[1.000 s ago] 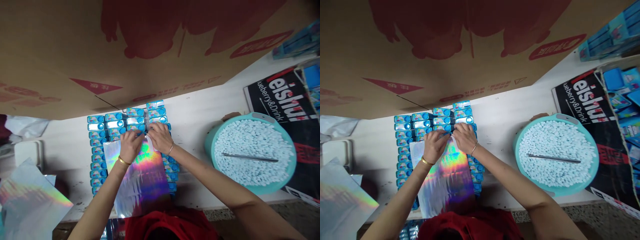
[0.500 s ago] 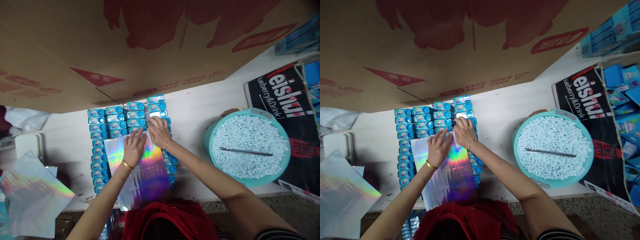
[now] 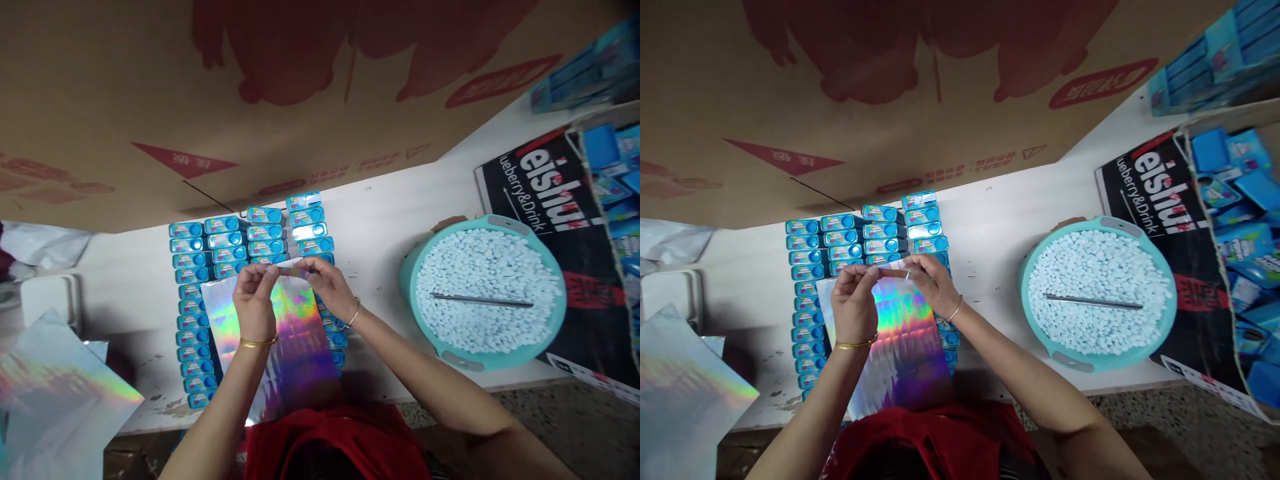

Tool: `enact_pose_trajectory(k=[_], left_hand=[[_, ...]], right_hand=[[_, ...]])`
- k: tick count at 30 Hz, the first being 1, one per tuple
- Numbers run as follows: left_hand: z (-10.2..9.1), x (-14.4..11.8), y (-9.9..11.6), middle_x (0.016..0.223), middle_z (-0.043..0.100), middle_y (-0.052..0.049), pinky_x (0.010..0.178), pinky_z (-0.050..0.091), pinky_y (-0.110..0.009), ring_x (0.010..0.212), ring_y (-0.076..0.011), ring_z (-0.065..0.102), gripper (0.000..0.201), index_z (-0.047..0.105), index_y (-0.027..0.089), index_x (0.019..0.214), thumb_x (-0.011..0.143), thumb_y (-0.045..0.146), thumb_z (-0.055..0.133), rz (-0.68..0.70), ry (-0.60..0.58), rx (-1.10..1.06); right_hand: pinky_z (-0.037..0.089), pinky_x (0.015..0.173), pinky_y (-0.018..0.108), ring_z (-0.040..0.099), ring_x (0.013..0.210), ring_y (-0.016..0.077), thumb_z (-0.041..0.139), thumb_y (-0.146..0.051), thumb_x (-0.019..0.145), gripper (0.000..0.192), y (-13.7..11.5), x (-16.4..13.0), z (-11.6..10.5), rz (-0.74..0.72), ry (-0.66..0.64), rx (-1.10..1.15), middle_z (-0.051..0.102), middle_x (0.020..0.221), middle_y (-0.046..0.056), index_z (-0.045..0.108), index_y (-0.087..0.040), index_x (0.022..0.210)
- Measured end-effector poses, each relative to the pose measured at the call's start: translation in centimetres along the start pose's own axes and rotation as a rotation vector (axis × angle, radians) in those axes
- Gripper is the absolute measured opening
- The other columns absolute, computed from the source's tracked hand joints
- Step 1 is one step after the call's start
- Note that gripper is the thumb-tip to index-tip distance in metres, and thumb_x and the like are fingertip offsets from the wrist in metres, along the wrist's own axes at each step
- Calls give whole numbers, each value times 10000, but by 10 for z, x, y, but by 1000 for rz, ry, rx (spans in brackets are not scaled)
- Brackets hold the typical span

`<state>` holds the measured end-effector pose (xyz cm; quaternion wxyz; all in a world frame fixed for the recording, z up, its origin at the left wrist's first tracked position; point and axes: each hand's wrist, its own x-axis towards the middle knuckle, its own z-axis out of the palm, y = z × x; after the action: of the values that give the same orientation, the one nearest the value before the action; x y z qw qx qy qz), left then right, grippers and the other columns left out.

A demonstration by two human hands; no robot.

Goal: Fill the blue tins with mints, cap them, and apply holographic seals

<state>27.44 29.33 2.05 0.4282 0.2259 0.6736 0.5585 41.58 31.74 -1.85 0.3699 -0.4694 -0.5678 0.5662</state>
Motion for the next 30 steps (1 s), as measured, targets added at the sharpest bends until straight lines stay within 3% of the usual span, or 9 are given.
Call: enact_pose_trajectory(k=[3,7,11,15,22,30], left_hand=[[15,12,-9,674,603,26,699,449,-240,664,-96,561,220,611,177,709,649,298,785,-51,-2,-8],[39,32,-24,672,609,23,683,435,-243,656,-97,542,190,631,171,684,648,292,774,-15,-47,69],[71,61,-36,690,594,15,723,442,-274,688,-120,542,149,619,182,694,714,296,712,207,-37,221],[94,81,-42,816,603,-17,877,419,-343,873,-172,562,133,596,195,673,759,273,661,445,23,455],[100,86,-49,955,612,-34,939,317,-434,977,-230,527,105,607,197,705,771,257,661,416,96,790],[103,90,-51,972,581,-60,894,302,-447,992,-275,494,126,585,193,717,753,275,674,409,69,942]], right_hand=[[433,708,281,535,735,151,507,-565,894,393,-5,-3,-4,139,66,104,582,753,6,589,-195,786],[380,655,259,449,659,127,516,-461,904,343,-2,20,-28,128,153,34,488,666,-19,511,-196,685],[329,604,256,406,608,122,502,-433,885,345,8,62,-63,89,114,-154,455,624,-25,473,-201,632],[310,621,258,408,569,117,503,-362,866,293,19,96,-82,100,90,-376,476,585,-32,496,-198,623],[294,719,275,486,655,137,496,-286,874,271,32,111,-83,102,12,-608,567,651,-7,504,-182,625],[333,750,294,511,653,148,512,-316,888,246,65,109,-76,104,39,-562,578,635,-17,594,-196,689]])
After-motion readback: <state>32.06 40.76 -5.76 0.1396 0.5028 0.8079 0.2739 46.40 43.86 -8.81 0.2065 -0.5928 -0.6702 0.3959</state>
